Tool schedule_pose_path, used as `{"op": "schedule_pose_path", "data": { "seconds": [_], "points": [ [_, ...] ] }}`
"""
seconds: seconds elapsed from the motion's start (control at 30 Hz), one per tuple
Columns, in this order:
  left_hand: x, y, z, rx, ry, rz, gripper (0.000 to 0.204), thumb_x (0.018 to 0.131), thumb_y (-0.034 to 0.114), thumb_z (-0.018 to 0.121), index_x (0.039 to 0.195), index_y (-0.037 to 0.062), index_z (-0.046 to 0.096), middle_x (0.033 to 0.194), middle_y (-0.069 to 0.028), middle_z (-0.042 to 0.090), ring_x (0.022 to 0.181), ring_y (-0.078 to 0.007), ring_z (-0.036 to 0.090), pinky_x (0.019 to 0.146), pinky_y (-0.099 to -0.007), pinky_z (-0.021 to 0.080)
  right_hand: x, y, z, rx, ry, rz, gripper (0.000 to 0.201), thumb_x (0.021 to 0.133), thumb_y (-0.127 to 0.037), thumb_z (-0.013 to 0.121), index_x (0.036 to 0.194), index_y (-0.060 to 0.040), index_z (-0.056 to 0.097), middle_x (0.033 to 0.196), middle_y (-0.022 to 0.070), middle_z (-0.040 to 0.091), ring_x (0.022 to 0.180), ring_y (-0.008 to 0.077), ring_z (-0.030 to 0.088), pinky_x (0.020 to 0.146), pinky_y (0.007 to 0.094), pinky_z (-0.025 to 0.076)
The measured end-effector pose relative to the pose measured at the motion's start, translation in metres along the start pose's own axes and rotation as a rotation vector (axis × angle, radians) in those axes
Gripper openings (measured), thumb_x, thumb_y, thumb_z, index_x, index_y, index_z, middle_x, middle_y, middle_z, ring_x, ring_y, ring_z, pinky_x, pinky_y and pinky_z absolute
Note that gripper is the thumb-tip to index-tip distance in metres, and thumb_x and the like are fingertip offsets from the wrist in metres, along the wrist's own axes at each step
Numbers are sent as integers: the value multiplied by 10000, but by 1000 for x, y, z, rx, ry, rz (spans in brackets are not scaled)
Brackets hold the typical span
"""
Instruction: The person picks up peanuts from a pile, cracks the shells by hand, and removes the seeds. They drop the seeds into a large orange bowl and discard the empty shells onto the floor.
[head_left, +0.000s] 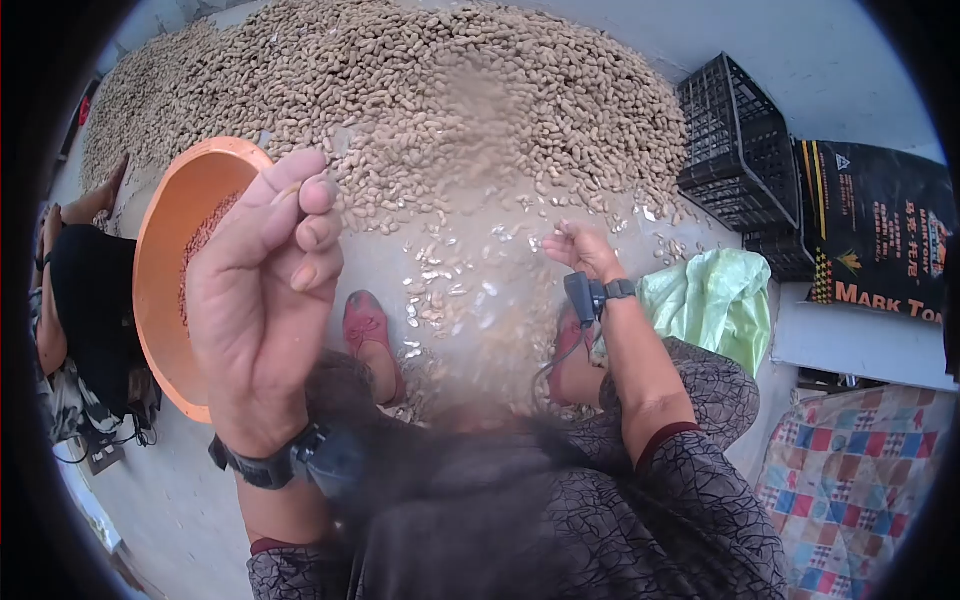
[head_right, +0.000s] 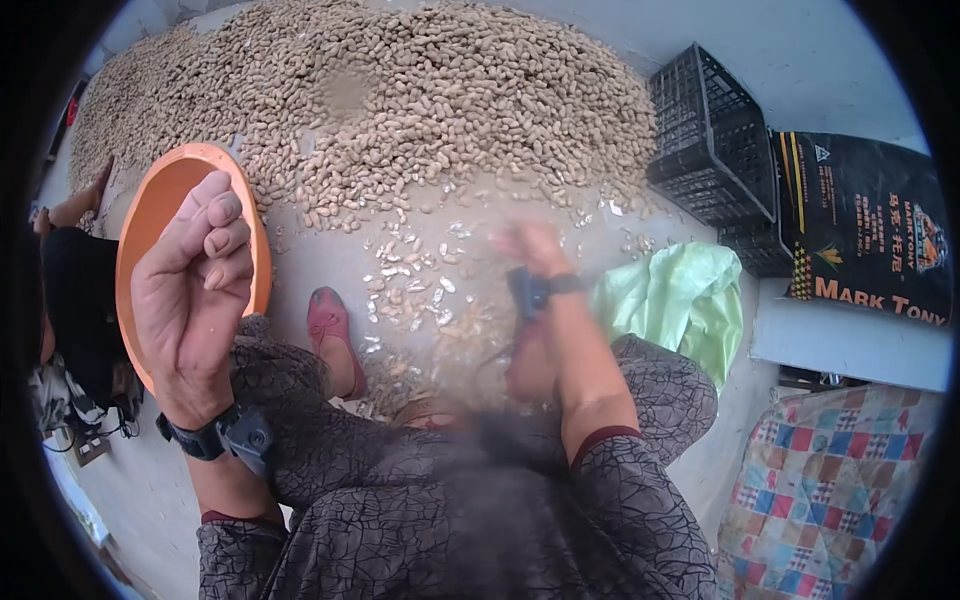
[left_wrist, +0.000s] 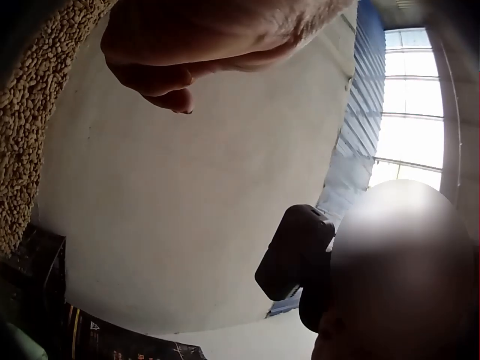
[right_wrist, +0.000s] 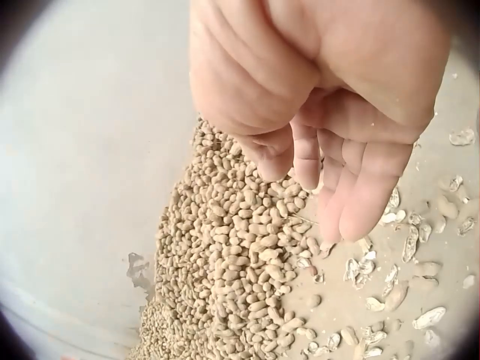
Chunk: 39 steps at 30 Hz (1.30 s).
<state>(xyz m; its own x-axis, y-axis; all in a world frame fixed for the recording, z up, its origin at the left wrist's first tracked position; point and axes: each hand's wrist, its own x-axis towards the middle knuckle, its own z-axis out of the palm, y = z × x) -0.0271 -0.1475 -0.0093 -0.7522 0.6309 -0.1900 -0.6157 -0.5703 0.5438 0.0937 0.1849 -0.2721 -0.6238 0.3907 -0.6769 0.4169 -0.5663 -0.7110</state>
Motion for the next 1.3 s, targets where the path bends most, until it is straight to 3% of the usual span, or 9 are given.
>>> {"op": "schedule_pose_path", "data": {
  "seconds": [0.4,0.6,0.8,0.83,0.9,1.03,1.13,1.2,1.3],
  "points": [
    [38,-8,18,-43,263,-49,182,939,103,390,999,-59,448,729,-123,520,538,-132,445,466,-227,387,137,17,-26,245,90,18,560,951,-253,402,1319,120,204,1303,310,321,1165,368,437,960,419,423],
    [54,-16,28,131,544,-3,133,974,113,319,938,7,392,630,-61,425,434,-92,398,367,-209,369,186,29,-30,297,79,-9,620,964,-306,360,1387,45,73,1327,316,295,1215,387,386,1012,439,363],
    [63,-9,15,215,235,-184,165,953,162,460,982,24,546,685,-53,523,510,-78,431,431,-188,366,211,23,-16,454,19,-36,642,959,-306,366,1404,2,23,1366,313,229,1228,403,367,1027,472,333],
    [64,-10,16,227,228,-179,172,953,165,459,955,16,544,666,-44,524,486,-80,422,406,-187,348,210,18,-6,453,18,-34,642,959,-306,366,1404,2,23,1366,313,229,1228,403,367,1027,472,333],
    [65,-11,16,229,236,-175,166,949,156,462,949,10,541,660,-41,523,481,-81,418,404,-188,349,211,16,15,548,179,-50,419,931,-298,445,1231,-11,391,1154,136,479,1011,316,522,864,391,455],
    [62,-11,13,192,243,-169,130,936,118,480,951,4,540,675,-44,526,488,-80,419,412,-191,362,221,12,38,501,67,-179,625,930,-300,429,1398,-18,127,1377,246,247,1193,405,391,1026,470,327],
    [53,-14,8,388,222,-107,118,933,113,486,960,14,545,684,-47,522,492,-77,417,417,-187,370,232,10,43,498,147,-123,473,908,-298,492,1295,-59,364,1264,148,435,1075,324,489,960,437,387],
    [57,-11,9,306,221,-133,110,926,101,491,973,14,540,693,-46,518,500,-75,416,424,-180,371,240,5,47,196,23,-202,264,886,-269,546,1095,-109,524,1044,55,577,860,227,566,757,353,481],
    [56,-8,9,211,218,-164,109,919,82,493,996,13,530,707,-44,508,518,-71,417,436,-170,374,233,0,58,414,44,-83,246,912,-227,522,1089,-58,499,965,35,486,796,118,471,695,293,472]
  ]
}}
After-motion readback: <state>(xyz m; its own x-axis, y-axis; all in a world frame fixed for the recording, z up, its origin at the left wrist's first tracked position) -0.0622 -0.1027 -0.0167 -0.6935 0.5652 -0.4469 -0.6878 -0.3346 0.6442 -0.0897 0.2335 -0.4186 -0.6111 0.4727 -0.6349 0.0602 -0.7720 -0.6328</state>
